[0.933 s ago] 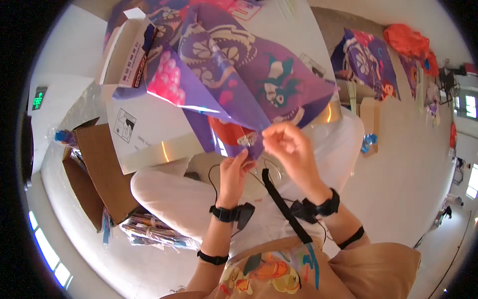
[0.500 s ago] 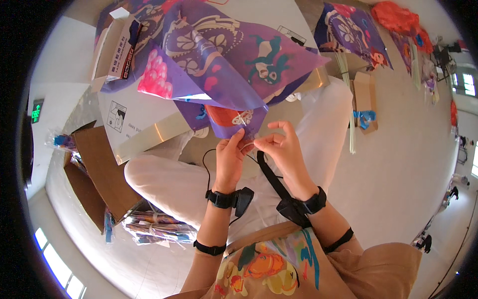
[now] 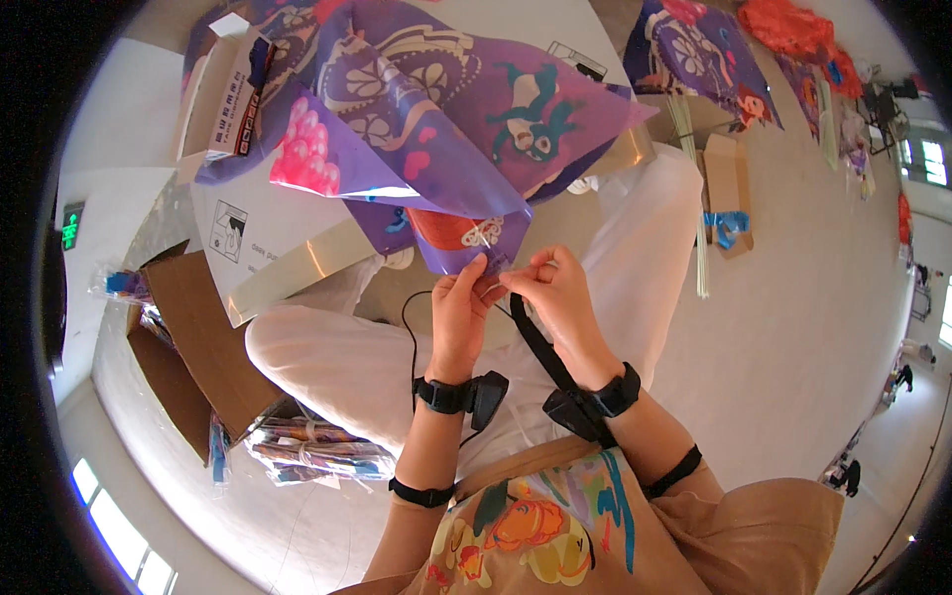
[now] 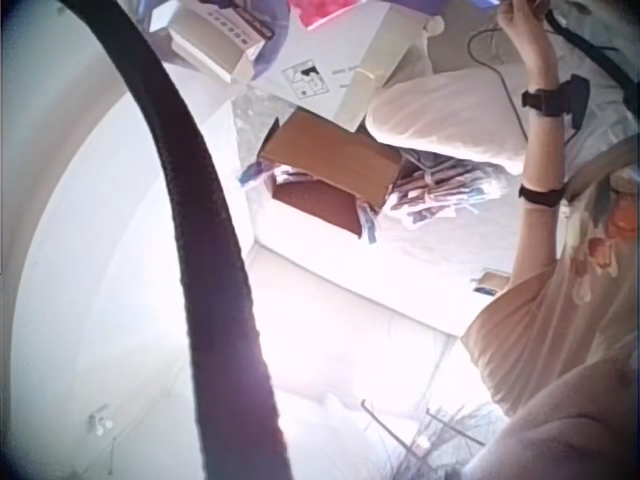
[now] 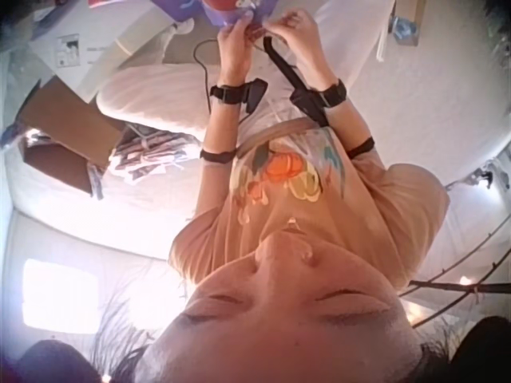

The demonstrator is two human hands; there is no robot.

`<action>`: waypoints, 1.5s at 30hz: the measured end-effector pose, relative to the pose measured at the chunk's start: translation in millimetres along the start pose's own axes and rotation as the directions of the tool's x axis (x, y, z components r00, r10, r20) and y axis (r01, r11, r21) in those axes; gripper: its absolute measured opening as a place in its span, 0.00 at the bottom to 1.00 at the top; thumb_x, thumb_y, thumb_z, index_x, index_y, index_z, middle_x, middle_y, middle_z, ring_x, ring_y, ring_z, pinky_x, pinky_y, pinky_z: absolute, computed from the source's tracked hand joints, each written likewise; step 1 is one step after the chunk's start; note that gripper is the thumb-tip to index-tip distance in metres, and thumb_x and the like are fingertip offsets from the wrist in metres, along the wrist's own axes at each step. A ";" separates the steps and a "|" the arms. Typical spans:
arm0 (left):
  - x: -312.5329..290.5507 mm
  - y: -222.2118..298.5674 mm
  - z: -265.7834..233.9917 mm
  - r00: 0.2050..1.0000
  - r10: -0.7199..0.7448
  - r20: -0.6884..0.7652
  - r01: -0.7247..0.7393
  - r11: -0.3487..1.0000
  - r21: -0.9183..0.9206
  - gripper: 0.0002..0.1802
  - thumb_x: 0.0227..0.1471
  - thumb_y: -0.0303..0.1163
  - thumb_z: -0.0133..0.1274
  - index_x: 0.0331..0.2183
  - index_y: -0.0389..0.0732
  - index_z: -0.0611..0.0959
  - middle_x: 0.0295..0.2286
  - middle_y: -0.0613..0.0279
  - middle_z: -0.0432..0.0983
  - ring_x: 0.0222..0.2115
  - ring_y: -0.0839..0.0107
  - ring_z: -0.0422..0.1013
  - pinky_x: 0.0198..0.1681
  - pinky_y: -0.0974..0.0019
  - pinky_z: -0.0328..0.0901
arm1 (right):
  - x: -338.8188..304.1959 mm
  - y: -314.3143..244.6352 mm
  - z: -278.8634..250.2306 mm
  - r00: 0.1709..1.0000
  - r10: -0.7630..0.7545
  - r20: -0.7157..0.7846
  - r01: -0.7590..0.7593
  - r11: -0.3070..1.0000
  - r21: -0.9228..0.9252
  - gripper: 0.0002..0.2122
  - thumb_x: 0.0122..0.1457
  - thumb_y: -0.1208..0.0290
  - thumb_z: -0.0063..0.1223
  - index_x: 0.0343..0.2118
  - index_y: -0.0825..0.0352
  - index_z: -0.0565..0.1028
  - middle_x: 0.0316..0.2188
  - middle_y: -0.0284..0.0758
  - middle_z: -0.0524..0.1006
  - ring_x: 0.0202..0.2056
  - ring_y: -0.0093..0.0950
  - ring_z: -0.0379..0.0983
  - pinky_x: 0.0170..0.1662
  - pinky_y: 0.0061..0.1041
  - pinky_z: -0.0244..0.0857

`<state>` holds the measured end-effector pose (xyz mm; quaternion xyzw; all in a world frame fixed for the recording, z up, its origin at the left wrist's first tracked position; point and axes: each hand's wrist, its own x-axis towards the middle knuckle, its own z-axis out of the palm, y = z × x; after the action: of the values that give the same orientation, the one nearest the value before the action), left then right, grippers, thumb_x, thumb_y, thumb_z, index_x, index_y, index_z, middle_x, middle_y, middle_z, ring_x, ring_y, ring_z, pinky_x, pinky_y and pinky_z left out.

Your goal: Assembling a toy kite by attaching plastic rods and securing the structure with adhesive tape.

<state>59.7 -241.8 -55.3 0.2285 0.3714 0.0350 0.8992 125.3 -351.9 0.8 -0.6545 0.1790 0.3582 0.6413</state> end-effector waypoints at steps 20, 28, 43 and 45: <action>-2.1 0.0 6.3 1.000 0.022 -0.018 -0.021 0.996 0.082 0.09 0.54 0.31 0.54 0.32 0.34 0.81 0.28 0.63 0.78 0.29 0.74 0.75 0.33 0.72 0.70 | 6.3 0.6 -2.3 0.999 0.025 -0.021 -0.026 0.998 -0.060 0.16 0.48 0.78 0.61 0.34 0.68 0.63 0.23 0.34 0.75 0.23 0.19 0.68 0.27 0.16 0.59; 2.8 -2.5 3.8 0.998 -0.004 -0.066 0.007 0.999 0.047 0.10 0.55 0.34 0.54 0.31 0.36 0.81 0.28 0.63 0.78 0.28 0.74 0.75 0.30 0.70 0.70 | 6.5 -2.5 -1.5 0.999 0.028 -0.030 -0.030 0.998 -0.052 0.16 0.48 0.78 0.61 0.34 0.68 0.63 0.23 0.35 0.75 0.23 0.20 0.69 0.27 0.16 0.60; 3.0 -5.1 11.1 0.995 0.076 -0.065 -0.055 0.960 0.273 0.06 0.50 0.28 0.59 0.30 0.35 0.82 0.26 0.64 0.78 0.26 0.77 0.74 0.31 0.73 0.68 | 8.9 -1.0 -3.8 0.999 0.036 -0.016 -0.037 0.999 -0.040 0.15 0.49 0.77 0.59 0.34 0.67 0.63 0.24 0.35 0.76 0.25 0.20 0.70 0.28 0.17 0.60; 5.3 -7.3 12.6 0.986 0.124 -0.113 -0.093 0.964 0.248 0.07 0.46 0.27 0.62 0.27 0.34 0.83 0.23 0.63 0.78 0.23 0.80 0.72 0.27 0.76 0.64 | 8.4 -1.1 -5.1 0.999 0.034 -0.006 -0.035 0.998 -0.051 0.14 0.50 0.77 0.59 0.34 0.67 0.63 0.24 0.35 0.76 0.25 0.20 0.70 0.28 0.17 0.60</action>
<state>71.3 -251.9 -54.2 0.3535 0.4165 0.0534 0.8359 133.0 -354.9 -4.7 -0.6685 0.1827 0.3720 0.6175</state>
